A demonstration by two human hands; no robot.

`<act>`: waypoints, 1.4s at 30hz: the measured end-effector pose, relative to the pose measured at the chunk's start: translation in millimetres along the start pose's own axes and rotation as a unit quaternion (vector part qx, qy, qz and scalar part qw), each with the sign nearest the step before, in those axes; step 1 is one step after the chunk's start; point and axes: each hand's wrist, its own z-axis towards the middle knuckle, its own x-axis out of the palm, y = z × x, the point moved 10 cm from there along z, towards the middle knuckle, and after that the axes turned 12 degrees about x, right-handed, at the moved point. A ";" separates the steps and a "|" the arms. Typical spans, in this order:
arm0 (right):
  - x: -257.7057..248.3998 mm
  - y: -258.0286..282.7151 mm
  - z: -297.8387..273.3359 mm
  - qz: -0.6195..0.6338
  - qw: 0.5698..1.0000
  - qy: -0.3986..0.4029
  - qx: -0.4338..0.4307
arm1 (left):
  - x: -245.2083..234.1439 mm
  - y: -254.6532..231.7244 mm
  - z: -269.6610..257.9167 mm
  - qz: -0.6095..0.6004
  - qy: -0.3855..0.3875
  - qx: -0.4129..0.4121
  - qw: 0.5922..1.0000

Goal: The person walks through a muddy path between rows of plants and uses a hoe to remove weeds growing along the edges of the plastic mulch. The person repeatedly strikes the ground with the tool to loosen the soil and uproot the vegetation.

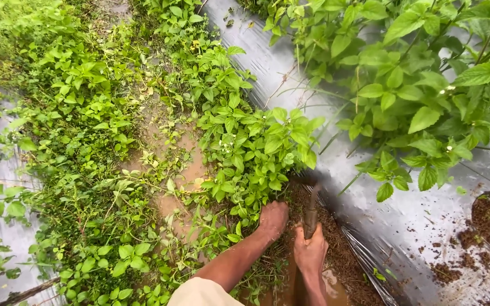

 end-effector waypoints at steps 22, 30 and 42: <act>-15.2 6.3 -13.9 0.010 1.000 0.003 0.027 | 52.1 13.2 2.3 0.016 0.057 0.048 0.997; 5.9 -43.6 12.7 -0.043 0.994 0.022 0.099 | -33.9 -4.1 -29.1 -0.076 0.024 -0.073 0.994; 11.2 -53.2 0.8 0.005 0.987 0.053 0.148 | 8.5 19.2 -21.6 -0.082 0.013 -0.088 0.993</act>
